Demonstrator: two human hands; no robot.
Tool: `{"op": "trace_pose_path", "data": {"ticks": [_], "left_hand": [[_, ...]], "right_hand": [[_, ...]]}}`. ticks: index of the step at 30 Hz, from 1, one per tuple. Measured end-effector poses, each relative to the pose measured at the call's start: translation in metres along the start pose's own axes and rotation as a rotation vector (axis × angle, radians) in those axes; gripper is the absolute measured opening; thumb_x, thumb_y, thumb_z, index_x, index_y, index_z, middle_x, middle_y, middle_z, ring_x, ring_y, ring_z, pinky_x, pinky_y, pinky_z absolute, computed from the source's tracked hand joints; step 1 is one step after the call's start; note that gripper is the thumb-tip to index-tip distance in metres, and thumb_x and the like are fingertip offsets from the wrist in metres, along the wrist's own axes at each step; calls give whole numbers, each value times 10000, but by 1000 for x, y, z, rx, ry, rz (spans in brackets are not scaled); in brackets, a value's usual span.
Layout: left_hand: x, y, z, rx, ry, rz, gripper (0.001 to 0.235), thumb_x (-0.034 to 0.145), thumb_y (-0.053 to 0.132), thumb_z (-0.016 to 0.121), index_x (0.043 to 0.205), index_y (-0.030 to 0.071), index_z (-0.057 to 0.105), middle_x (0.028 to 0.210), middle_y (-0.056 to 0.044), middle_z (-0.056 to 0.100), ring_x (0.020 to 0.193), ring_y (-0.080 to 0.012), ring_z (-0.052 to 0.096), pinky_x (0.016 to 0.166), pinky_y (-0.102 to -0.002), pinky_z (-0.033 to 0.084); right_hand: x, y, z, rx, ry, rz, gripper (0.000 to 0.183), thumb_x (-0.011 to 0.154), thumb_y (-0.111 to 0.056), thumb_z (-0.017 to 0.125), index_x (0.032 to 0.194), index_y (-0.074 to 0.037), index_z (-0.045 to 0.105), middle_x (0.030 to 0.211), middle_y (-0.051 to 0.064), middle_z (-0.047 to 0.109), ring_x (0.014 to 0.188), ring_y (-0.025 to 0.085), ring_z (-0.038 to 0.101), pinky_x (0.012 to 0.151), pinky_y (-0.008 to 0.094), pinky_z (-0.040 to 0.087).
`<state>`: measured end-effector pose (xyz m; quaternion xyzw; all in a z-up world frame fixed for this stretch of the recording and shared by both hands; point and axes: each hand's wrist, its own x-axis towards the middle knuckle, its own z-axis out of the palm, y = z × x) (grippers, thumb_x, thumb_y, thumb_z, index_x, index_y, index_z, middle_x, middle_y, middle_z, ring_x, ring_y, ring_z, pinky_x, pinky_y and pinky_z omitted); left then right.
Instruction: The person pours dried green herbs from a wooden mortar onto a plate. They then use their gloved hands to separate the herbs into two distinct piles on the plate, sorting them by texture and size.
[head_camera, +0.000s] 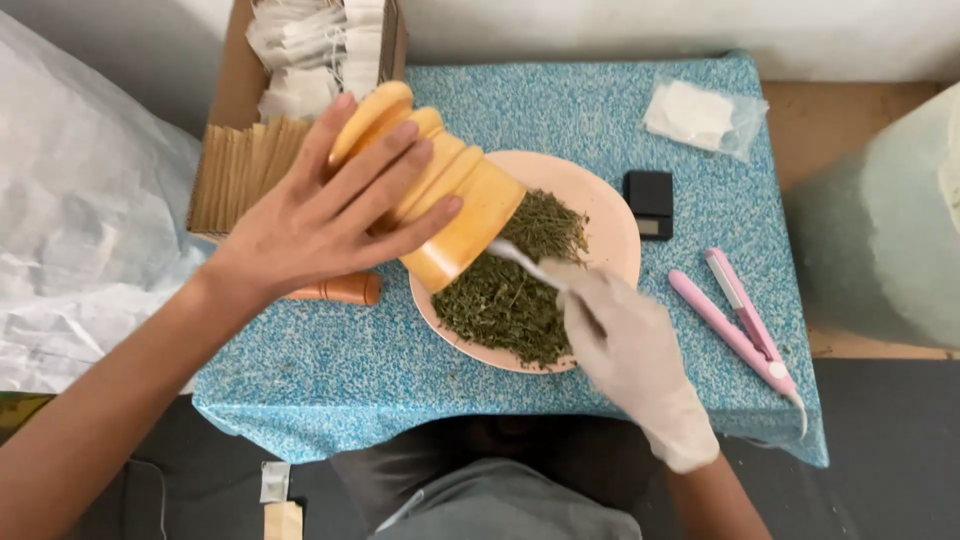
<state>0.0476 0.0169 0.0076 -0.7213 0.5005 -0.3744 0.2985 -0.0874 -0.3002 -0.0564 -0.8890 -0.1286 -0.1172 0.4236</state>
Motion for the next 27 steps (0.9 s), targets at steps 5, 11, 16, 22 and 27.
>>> {"op": "trace_pose_path", "data": {"ticks": [5, 11, 16, 22, 27], "left_hand": [[3, -1, -2, -4, 47, 45, 907, 1086, 165, 945, 1780, 360, 396, 1754, -108, 430, 1640, -300, 340, 1386, -614, 198], [4, -1, -3, -28, 54, 75, 865, 1076, 219, 912, 1775, 367, 424, 1739, -111, 447, 1644, -296, 356, 1397, -620, 182], [5, 6, 1, -114, 61, 4, 985, 1005, 96, 988, 1777, 389, 452, 1772, -46, 430, 1650, -275, 325, 1406, -575, 182], [13, 8, 3, 30, 89, 70, 1123, 969, 0, 1004, 1794, 341, 324, 1766, -84, 375, 1648, -309, 225, 1389, -591, 203], [19, 5, -2, 18, 98, 71, 1062, 958, -53, 933, 1760, 371, 380, 1714, -54, 454, 1628, -270, 339, 1389, -576, 240]], "right_hand": [[6, -1, -1, -34, -90, 15, 429, 974, -78, 623, 1390, -75, 726, 1091, 65, 822, 648, 172, 695, 604, 305, 557], [5, 0, 8, -76, 93, -4, 391, 992, -13, 666, 1364, -90, 759, 918, 59, 742, 661, 192, 654, 590, 323, 496], [3, 16, 20, 341, 49, 184, 428, 961, 42, 607, 1357, -17, 757, 749, 15, 740, 521, 88, 542, 438, 231, 368], [2, 16, 23, 356, -5, 114, 380, 943, 32, 607, 1288, 9, 766, 1060, 100, 848, 756, 138, 733, 620, 234, 549], [1, 17, 19, 264, -44, 182, 427, 967, -2, 618, 1365, -56, 764, 958, 50, 810, 689, 114, 658, 600, 236, 506]]}}
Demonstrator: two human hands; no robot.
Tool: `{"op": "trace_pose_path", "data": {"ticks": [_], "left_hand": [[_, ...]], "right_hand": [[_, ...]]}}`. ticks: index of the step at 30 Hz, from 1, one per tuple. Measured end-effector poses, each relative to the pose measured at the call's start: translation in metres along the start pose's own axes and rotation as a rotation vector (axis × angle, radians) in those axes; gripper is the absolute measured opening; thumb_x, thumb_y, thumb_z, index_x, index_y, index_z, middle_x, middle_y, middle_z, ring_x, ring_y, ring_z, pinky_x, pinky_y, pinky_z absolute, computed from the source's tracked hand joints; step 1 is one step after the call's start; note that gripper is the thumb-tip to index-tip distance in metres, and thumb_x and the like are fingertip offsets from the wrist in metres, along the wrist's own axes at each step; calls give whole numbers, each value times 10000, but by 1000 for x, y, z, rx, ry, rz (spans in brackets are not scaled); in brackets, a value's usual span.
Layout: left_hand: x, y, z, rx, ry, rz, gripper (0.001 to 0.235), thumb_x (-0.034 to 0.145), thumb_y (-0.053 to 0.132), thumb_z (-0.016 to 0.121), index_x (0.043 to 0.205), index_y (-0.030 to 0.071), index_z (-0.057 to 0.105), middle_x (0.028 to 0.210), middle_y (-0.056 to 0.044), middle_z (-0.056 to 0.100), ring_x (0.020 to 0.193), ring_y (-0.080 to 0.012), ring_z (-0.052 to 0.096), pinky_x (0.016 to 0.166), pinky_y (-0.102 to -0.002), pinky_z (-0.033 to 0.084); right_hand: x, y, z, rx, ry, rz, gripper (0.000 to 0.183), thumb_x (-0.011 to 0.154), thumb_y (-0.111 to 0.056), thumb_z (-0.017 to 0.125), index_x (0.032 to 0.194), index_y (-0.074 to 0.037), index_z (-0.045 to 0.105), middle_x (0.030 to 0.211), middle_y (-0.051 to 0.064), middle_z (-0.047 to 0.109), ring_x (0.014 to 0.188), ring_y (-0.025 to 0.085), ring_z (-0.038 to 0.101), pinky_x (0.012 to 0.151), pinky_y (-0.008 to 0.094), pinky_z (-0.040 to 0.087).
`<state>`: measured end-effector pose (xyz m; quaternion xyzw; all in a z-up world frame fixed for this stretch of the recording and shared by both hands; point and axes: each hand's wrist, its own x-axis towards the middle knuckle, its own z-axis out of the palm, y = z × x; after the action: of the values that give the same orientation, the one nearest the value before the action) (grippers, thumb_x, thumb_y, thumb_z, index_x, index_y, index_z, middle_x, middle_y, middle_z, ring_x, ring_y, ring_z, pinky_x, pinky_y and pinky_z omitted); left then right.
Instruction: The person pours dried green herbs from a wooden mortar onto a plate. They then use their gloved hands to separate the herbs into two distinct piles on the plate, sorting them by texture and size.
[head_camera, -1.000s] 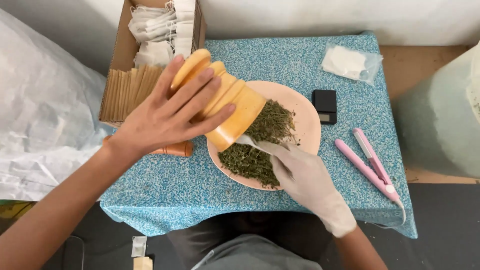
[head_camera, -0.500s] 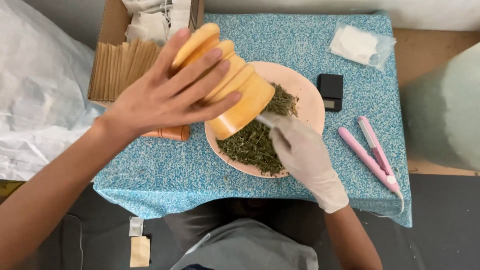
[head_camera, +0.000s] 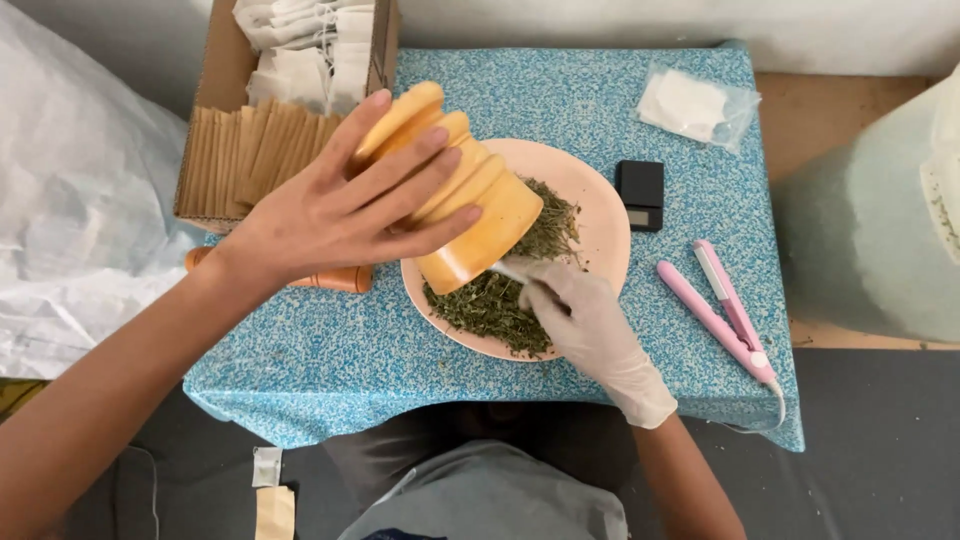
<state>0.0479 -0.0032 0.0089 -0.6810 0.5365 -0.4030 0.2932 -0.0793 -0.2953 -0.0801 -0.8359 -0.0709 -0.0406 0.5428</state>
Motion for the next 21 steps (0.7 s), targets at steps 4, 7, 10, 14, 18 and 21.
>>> {"op": "trace_pose_path", "data": {"ticks": [4, 7, 10, 14, 18, 21], "left_hand": [[2, 5, 15, -48, 3, -40, 1042, 967, 43, 973, 1755, 410, 398, 1715, -27, 476, 1620, -259, 363, 1390, -561, 247], [11, -2, 18, -145, 42, -89, 859, 1046, 92, 946, 1724, 371, 499, 1727, -32, 493, 1633, -245, 365, 1408, -540, 225], [1, 10, 59, -33, -79, -169, 1052, 941, 136, 927, 1757, 309, 286, 1809, -66, 314, 1673, -268, 146, 1433, -519, -35], [27, 6, 50, -521, -21, -402, 1055, 986, 433, 1073, 1744, 52, 447, 1745, -220, 557, 1652, -376, 412, 1409, -500, 93], [68, 12, 64, -693, 89, -677, 1141, 823, 342, 1116, 1669, 48, 410, 1660, -168, 576, 1569, -361, 494, 1370, -513, 341], [94, 35, 97, -726, 165, -871, 1237, 797, 400, 1179, 1654, 97, 339, 1590, -133, 598, 1477, -344, 586, 1262, -461, 534]], "right_hand": [[7, 11, 6, -75, 231, -2, 337, 981, -9, 664, 1303, -16, 763, 922, 57, 828, 671, 131, 681, 592, 262, 512], [4, -6, -2, 46, -132, 99, 450, 950, -94, 593, 1364, -57, 769, 904, 47, 802, 774, 149, 721, 680, 285, 567], [6, 2, -14, 96, 150, 171, 384, 978, -70, 634, 1299, -139, 833, 783, -37, 758, 542, 72, 485, 481, 230, 337], [34, 8, -40, 180, 390, 59, 402, 1065, 17, 614, 1423, -116, 738, 910, 10, 767, 613, 41, 468, 518, 194, 292], [84, -21, -77, -458, 359, -451, 325, 1038, 27, 738, 1324, -99, 826, 1005, 87, 660, 795, 187, 548, 677, 322, 415], [135, -38, -96, -844, 239, -655, 299, 1061, -66, 713, 1285, -146, 894, 1136, 108, 694, 943, 276, 631, 769, 403, 519]]}}
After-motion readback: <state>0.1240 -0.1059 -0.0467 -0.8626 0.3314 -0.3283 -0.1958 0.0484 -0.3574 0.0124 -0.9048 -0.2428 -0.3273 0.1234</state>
